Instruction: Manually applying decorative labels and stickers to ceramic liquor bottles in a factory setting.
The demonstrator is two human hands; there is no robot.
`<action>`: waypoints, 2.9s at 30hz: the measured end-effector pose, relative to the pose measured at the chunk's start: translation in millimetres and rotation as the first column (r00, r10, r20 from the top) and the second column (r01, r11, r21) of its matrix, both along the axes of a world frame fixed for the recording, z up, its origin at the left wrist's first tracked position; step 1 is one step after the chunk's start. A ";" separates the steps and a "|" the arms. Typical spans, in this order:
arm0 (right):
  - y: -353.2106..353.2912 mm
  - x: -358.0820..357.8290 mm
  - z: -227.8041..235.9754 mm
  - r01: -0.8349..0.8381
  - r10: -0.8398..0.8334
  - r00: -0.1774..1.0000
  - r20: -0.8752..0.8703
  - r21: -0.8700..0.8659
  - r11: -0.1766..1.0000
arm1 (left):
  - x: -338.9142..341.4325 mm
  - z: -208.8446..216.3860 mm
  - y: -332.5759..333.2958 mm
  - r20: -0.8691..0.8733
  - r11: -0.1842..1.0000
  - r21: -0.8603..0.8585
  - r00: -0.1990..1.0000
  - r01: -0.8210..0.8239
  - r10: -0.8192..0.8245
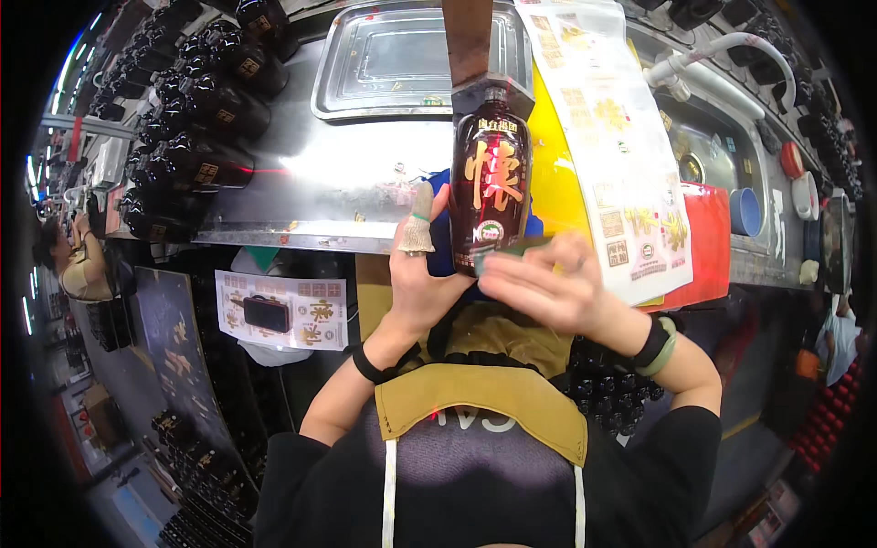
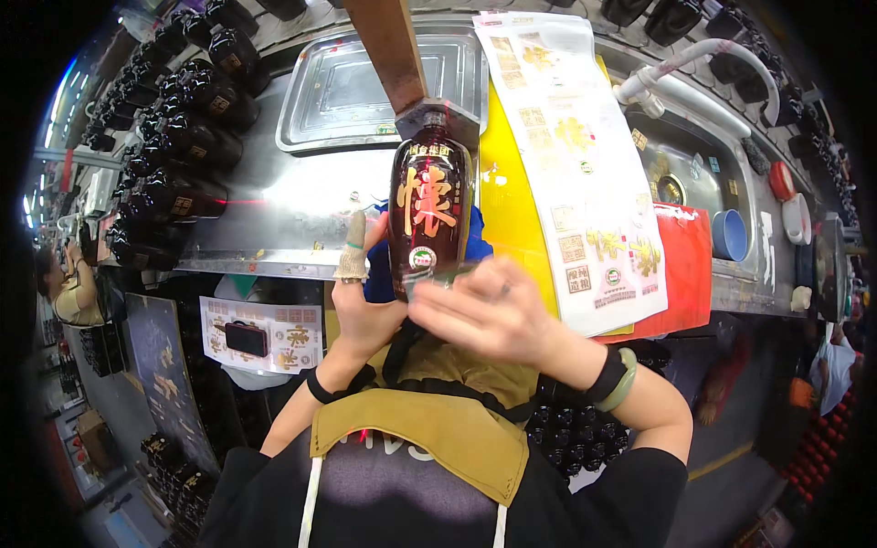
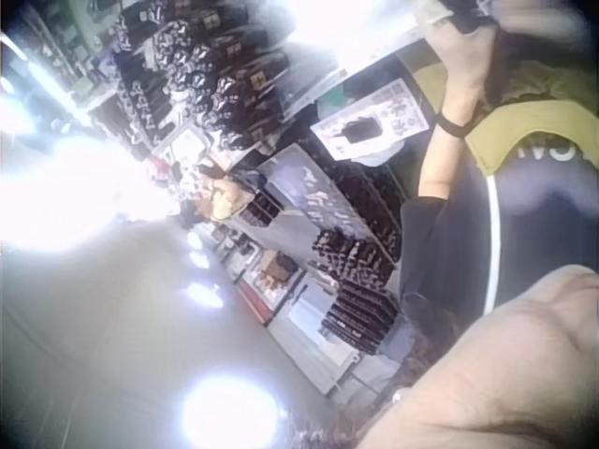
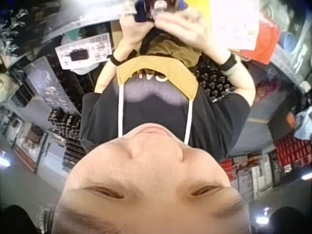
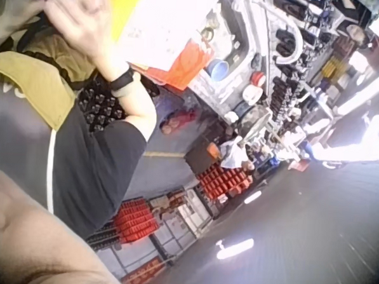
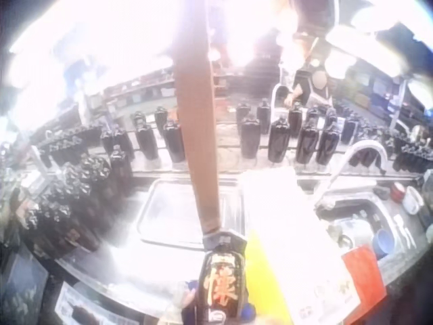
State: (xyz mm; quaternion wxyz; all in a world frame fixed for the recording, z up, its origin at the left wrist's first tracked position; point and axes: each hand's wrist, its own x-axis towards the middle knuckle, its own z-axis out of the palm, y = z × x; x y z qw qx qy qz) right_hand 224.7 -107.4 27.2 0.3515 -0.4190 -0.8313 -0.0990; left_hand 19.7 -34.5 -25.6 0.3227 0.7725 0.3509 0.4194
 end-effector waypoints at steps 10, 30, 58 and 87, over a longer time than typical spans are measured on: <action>-7.8 -11.5 6.3 0.030 -0.046 0.993 -0.106 -0.145 0.989 | -3.1 -8.3 -2.1 -0.021 0.975 -0.221 1.000 -0.014 0.009; -20.1 -22.1 6.7 -0.084 0.081 0.993 -0.083 -0.026 0.996 | -2.8 9.1 0.2 0.048 0.995 0.100 0.999 0.001 -0.006; -24.2 -2.1 -18.4 0.105 -0.102 0.969 -0.226 -0.002 0.994 | -18.4 9.7 -0.5 -0.133 0.998 -0.016 0.989 0.057 -0.059; 23.6 41.2 -1.5 0.329 -0.354 0.525 -0.774 -0.199 0.923 | 24.1 69.6 11.1 -0.545 0.948 0.234 0.837 0.214 -0.054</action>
